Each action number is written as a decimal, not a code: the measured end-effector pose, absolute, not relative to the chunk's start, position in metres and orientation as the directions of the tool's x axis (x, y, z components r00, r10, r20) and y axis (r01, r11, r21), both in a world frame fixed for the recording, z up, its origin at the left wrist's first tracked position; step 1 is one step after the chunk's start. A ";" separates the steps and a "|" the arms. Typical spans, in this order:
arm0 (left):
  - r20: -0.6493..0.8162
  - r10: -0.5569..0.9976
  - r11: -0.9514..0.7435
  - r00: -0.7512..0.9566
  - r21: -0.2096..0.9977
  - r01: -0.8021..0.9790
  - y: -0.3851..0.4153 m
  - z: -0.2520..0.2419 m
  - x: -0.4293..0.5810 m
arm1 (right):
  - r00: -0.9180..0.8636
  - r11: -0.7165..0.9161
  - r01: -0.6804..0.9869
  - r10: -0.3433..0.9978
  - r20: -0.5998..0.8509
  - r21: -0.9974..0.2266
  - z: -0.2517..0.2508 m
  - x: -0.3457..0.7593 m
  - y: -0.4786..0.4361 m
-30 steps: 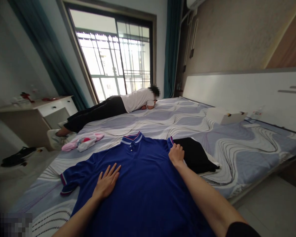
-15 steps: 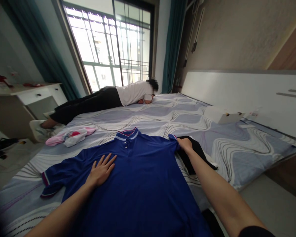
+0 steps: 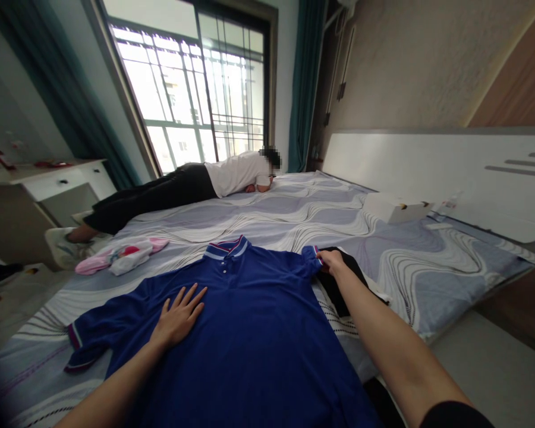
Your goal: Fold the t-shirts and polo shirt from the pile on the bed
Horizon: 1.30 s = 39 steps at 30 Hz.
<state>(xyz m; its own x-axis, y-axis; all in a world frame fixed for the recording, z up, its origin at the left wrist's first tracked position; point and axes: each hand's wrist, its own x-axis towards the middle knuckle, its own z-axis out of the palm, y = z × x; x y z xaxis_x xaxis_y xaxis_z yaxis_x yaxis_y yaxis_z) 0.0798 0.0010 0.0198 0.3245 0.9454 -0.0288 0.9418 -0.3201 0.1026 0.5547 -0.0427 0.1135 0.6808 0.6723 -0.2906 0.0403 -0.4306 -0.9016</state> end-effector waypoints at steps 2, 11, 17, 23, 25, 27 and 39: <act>-0.028 0.946 -0.319 0.323 0.101 0.942 0.001 0.019 0.079 | 0.713 -0.374 0.152 0.683 -0.161 -0.915 0.118 0.536 -0.042; -0.024 0.946 -0.319 0.323 0.106 0.942 0.003 0.012 0.078 | -0.338 0.407 0.868 0.904 0.263 -0.284 0.057 0.393 -0.105; 0.000 0.957 -0.284 0.291 0.223 0.933 0.007 0.017 0.077 | -0.317 0.349 0.870 0.937 0.147 -0.347 0.021 0.415 -0.129; 0.176 0.982 -0.137 0.074 0.381 0.915 -0.013 0.047 0.157 | -0.317 0.400 0.829 0.912 0.261 -0.391 0.013 0.426 -0.132; 0.191 0.980 -0.125 0.050 0.405 0.906 -0.028 0.046 0.189 | -0.199 0.325 0.875 0.917 0.347 -0.358 0.007 0.428 -0.131; 0.189 0.981 -0.115 0.040 0.408 0.905 -0.039 0.039 0.211 | -0.016 0.155 0.938 0.913 0.407 -0.311 0.004 0.433 -0.127; 0.132 0.976 -0.217 0.173 0.511 0.832 -0.038 0.025 0.208 | 0.275 -0.216 0.956 0.898 0.344 -0.201 0.017 0.484 -0.100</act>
<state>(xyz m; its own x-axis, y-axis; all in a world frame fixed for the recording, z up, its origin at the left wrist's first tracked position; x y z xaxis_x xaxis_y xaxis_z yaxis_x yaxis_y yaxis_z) 0.2082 -0.0384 0.0248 0.1729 0.9760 0.1323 0.8316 -0.2167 0.5113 0.4837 -0.1004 0.0168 0.2749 0.8978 0.3441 0.9556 -0.2158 -0.2006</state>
